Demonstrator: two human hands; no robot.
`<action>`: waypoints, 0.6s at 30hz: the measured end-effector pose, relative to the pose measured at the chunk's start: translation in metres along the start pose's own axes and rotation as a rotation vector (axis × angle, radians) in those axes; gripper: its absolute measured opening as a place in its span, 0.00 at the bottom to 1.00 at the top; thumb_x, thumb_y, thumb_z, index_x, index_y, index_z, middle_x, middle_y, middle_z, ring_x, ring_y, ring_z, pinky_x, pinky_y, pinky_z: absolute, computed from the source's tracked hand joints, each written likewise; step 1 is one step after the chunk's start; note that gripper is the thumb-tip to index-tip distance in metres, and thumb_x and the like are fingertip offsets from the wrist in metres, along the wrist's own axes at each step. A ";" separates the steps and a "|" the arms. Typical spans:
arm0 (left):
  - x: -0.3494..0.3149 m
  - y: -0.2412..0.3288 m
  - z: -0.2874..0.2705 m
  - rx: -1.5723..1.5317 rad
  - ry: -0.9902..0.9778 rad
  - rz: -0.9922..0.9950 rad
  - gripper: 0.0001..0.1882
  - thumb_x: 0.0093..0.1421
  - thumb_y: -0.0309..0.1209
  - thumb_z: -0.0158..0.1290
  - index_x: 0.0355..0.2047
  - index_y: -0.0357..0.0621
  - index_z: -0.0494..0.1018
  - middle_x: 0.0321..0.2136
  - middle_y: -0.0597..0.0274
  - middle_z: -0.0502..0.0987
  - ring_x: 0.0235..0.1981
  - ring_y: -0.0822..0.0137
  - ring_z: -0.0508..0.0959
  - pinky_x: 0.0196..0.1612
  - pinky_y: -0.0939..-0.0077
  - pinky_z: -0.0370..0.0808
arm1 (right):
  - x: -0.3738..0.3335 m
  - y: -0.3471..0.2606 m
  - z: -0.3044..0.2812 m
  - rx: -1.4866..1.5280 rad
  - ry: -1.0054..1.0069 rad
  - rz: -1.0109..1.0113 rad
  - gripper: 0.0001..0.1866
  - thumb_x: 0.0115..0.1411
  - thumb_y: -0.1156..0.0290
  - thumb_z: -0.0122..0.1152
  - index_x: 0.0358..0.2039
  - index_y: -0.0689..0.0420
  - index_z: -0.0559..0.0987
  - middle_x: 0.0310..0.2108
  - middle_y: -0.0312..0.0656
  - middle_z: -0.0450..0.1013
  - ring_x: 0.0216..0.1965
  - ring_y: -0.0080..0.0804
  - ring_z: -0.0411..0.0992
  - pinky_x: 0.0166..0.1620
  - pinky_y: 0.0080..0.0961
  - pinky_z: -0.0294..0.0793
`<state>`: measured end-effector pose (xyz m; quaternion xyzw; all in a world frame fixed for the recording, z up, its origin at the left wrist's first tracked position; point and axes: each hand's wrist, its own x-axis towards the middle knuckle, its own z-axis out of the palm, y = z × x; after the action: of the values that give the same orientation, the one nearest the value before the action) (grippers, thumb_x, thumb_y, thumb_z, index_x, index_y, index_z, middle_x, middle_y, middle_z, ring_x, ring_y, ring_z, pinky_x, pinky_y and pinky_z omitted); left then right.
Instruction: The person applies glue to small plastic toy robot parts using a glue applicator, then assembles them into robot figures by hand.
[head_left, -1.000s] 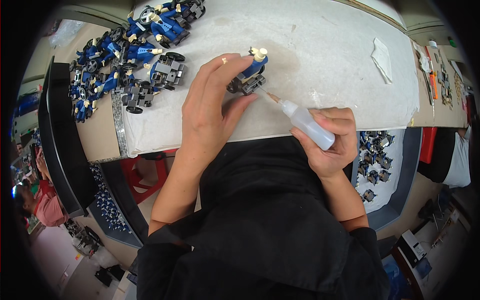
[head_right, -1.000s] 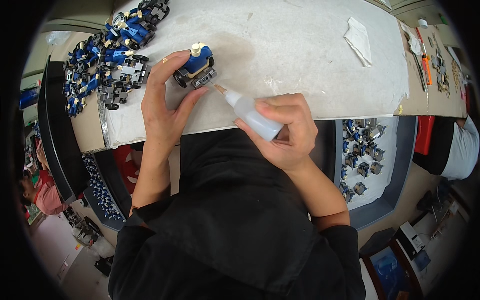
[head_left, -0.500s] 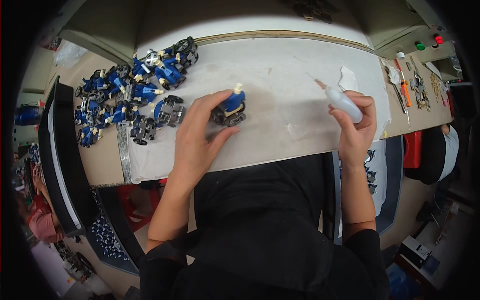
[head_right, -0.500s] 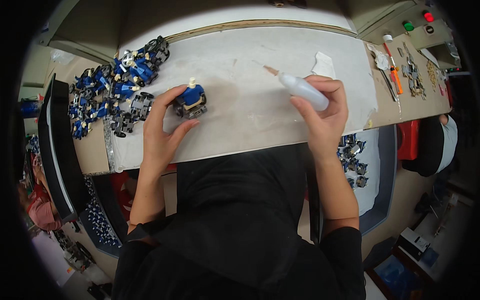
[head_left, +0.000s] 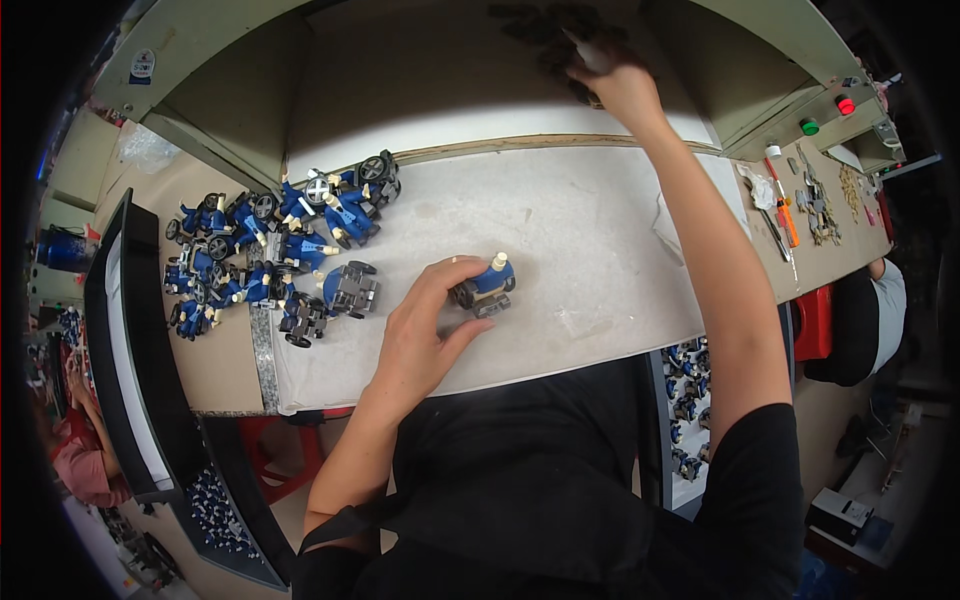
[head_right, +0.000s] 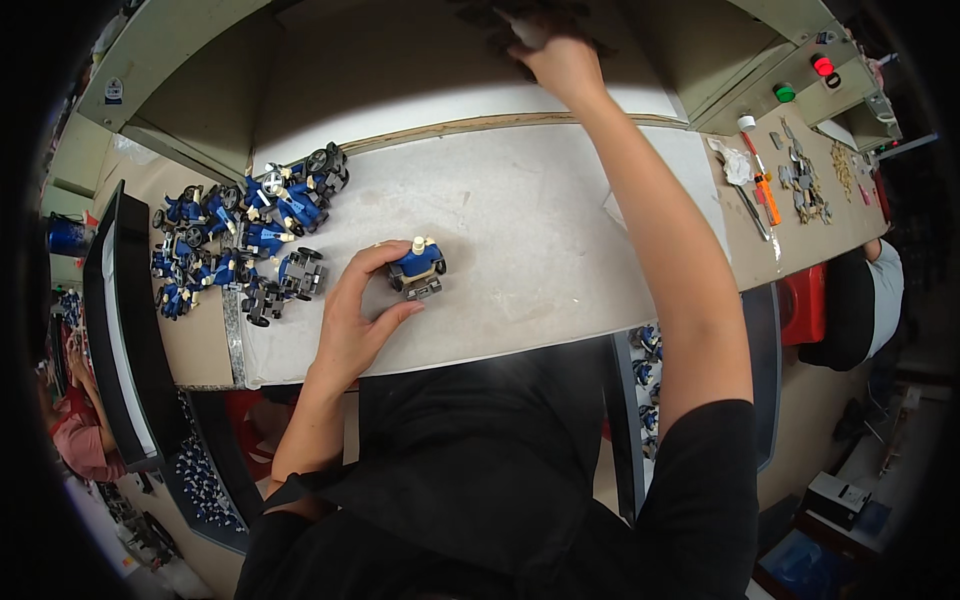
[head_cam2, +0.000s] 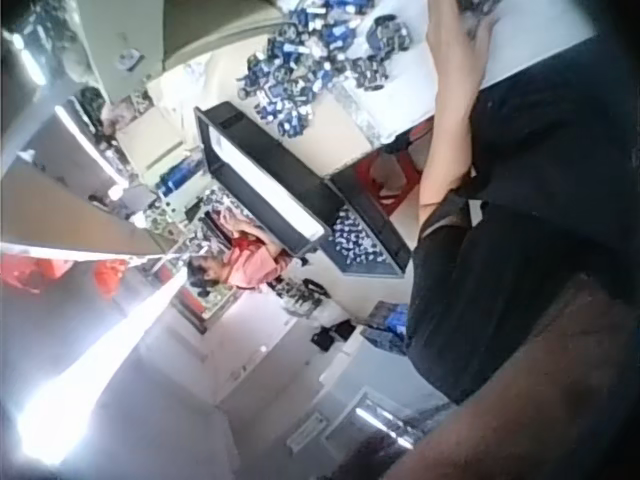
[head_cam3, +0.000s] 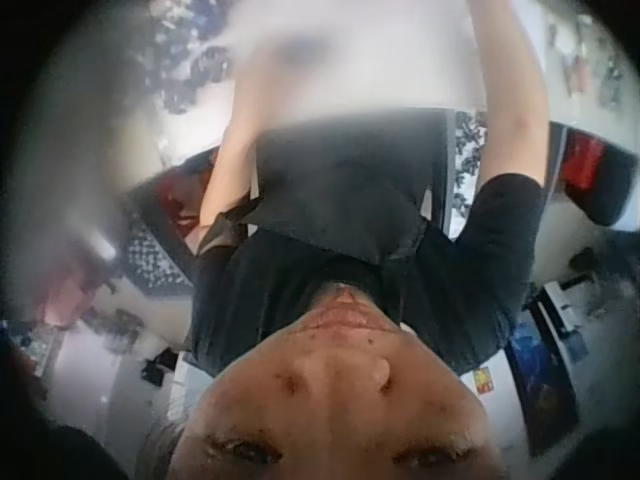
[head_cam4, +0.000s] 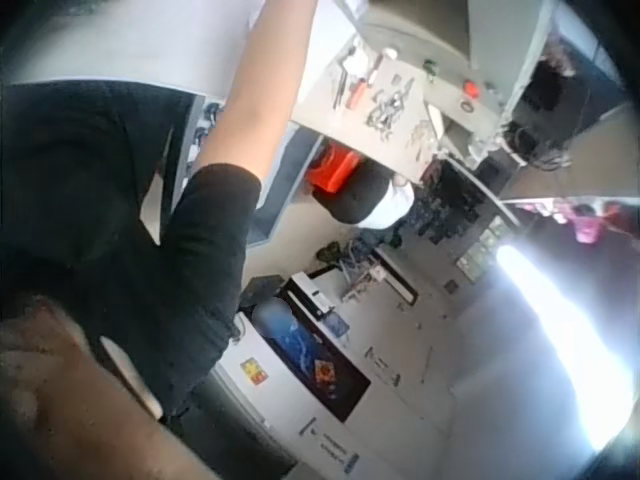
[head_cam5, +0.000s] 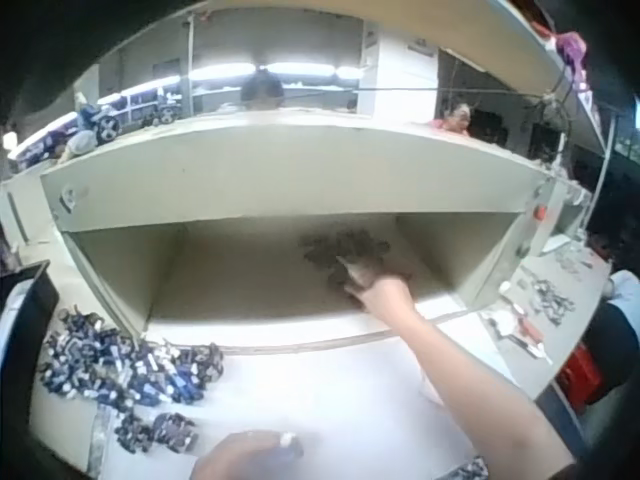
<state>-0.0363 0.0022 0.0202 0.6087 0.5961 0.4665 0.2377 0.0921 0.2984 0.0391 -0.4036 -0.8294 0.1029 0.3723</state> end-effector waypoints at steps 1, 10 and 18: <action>0.001 -0.002 0.002 -0.001 -0.008 -0.003 0.28 0.43 0.22 0.61 0.46 0.45 0.67 0.44 0.55 0.72 0.48 0.56 0.72 0.50 0.67 0.69 | 0.031 0.023 0.007 -0.176 -0.136 -0.068 0.13 0.52 0.71 0.59 0.38 0.62 0.74 0.34 0.45 0.73 0.35 0.34 0.73 0.41 0.31 0.71; 0.009 -0.016 0.002 0.116 -0.004 0.058 0.26 0.45 0.23 0.59 0.45 0.48 0.64 0.49 0.61 0.70 0.50 0.58 0.70 0.59 0.56 0.59 | 0.064 -0.016 0.008 -0.345 -0.424 -0.030 0.23 0.53 0.76 0.52 0.52 0.56 0.66 0.50 0.48 0.66 0.51 0.41 0.66 0.50 0.33 0.68; 0.002 -0.017 0.005 0.103 -0.004 0.056 0.27 0.45 0.21 0.59 0.46 0.45 0.63 0.52 0.58 0.68 0.51 0.58 0.70 0.52 0.71 0.68 | -0.018 0.019 -0.025 0.141 -0.135 -0.050 0.16 0.56 0.71 0.54 0.46 0.57 0.71 0.42 0.45 0.69 0.43 0.36 0.71 0.42 0.27 0.72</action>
<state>-0.0415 0.0088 0.0041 0.6375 0.6017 0.4405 0.1938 0.1281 0.2937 0.0381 -0.3480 -0.8531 0.1785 0.3453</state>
